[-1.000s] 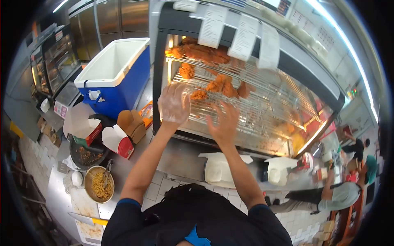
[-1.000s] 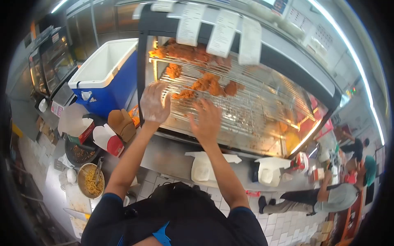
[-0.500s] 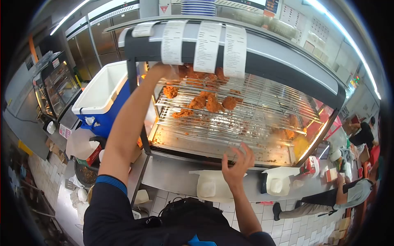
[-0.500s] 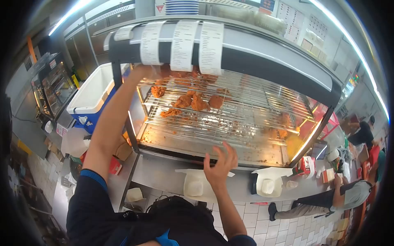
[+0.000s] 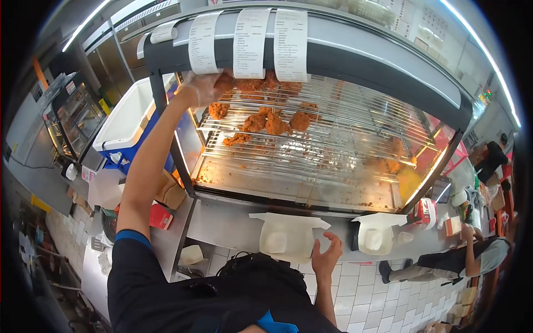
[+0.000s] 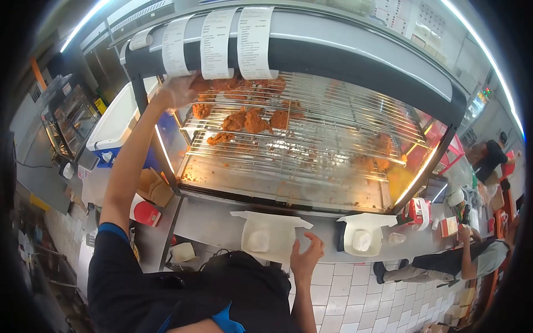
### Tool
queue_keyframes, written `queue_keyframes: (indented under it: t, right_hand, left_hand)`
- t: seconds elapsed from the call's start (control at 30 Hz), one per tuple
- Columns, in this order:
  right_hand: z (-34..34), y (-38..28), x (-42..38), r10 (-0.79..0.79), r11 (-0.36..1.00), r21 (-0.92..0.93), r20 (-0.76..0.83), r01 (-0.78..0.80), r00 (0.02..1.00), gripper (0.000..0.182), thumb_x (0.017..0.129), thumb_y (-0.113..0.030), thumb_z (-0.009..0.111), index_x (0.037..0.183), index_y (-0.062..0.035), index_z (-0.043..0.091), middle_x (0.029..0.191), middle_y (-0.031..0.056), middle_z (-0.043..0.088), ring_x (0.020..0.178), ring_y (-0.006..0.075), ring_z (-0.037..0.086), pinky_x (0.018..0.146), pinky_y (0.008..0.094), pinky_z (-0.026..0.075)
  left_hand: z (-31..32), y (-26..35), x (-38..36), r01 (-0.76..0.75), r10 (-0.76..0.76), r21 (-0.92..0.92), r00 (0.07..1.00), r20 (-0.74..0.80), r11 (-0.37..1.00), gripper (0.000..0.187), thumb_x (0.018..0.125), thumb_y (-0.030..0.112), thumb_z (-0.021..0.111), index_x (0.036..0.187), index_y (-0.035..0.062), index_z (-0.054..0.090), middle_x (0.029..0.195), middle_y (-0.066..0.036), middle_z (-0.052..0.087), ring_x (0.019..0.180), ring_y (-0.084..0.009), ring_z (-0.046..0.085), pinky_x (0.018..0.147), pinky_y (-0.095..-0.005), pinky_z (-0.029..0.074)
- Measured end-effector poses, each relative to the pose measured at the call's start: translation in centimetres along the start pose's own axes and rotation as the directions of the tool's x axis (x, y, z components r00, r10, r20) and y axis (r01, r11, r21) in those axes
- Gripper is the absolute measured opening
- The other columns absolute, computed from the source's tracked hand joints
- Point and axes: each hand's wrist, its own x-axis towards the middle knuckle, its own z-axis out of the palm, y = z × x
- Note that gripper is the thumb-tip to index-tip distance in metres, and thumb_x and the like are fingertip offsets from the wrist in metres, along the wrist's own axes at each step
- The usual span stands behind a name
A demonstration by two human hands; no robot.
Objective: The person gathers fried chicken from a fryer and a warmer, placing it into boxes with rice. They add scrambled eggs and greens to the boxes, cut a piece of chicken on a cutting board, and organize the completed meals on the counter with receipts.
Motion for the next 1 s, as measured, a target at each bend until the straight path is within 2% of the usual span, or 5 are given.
queue_keyframes:
  t: [0.2,0.37,0.5,0.7,1.0]
  right_hand:
    - [0.0,-0.1,1.2,-0.023,0.999,0.041,0.047,0.021,0.999,0.032,0.080,-0.008,0.069,0.110,-0.0075,0.057,0.106,0.0059,0.060,0.109,0.0267,0.051,0.095,0.0435,0.033]
    - [0.6,-0.9,2.0,-0.065,0.997,0.046,0.164,0.058,0.984,0.029,0.081,-0.010,0.068,0.108,-0.0071,0.058,0.102,0.0063,0.062,0.104,0.0262,0.054,0.092,0.0427,0.035]
    - [0.7,-3.3,3.3,-0.225,0.969,0.167,0.304,0.181,0.926,0.025,0.082,-0.012,0.069,0.104,-0.0055,0.060,0.099,0.0079,0.065,0.098,0.0254,0.060,0.086,0.0406,0.042]
    - [5.0,-5.6,3.6,-0.465,0.885,0.345,0.658,0.311,0.592,0.029,0.084,-0.017,0.071,0.107,-0.0029,0.061,0.100,0.0102,0.066,0.096,0.0228,0.063,0.082,0.0378,0.046]
    - [10.1,-2.3,1.0,-0.572,0.575,0.179,0.786,0.798,0.236,0.062,0.061,-0.014,0.082,0.118,-0.0125,0.058,0.126,0.0117,0.054,0.121,0.0357,0.044,0.100,0.0527,0.031]
  left_hand:
    - [2.9,0.7,-5.0,-0.203,0.136,-0.099,0.877,-0.460,0.974,0.052,0.073,0.023,0.062,0.124,0.0194,0.050,0.133,-0.013,0.052,0.118,-0.0343,0.050,0.100,-0.0450,0.037]
    - [0.8,3.6,-8.4,-0.535,0.338,0.105,0.358,-0.870,0.838,0.053,0.069,0.026,0.080,0.115,0.0220,0.053,0.134,-0.019,0.053,0.108,-0.0339,0.064,0.080,-0.0400,0.054]
    - [0.9,10.9,-17.3,-0.305,-0.249,-0.672,0.763,-0.596,0.675,0.053,0.079,0.029,0.073,0.125,0.0137,0.050,0.127,-0.023,0.057,0.103,-0.0368,0.062,0.081,-0.0420,0.051]
    - [6.0,22.0,-36.7,0.036,-0.957,-0.970,0.171,-0.232,0.242,0.057,0.087,0.027,0.056,0.135,0.0003,0.038,0.132,-0.017,0.044,0.122,-0.0278,0.048,0.107,-0.0412,0.036]
    - [-2.4,26.6,-67.5,0.553,-0.648,-0.792,-0.707,-0.282,-0.259,0.043,0.086,0.004,0.044,0.129,0.0053,0.046,0.116,-0.012,0.057,0.102,-0.0222,0.057,0.089,-0.0332,0.047]
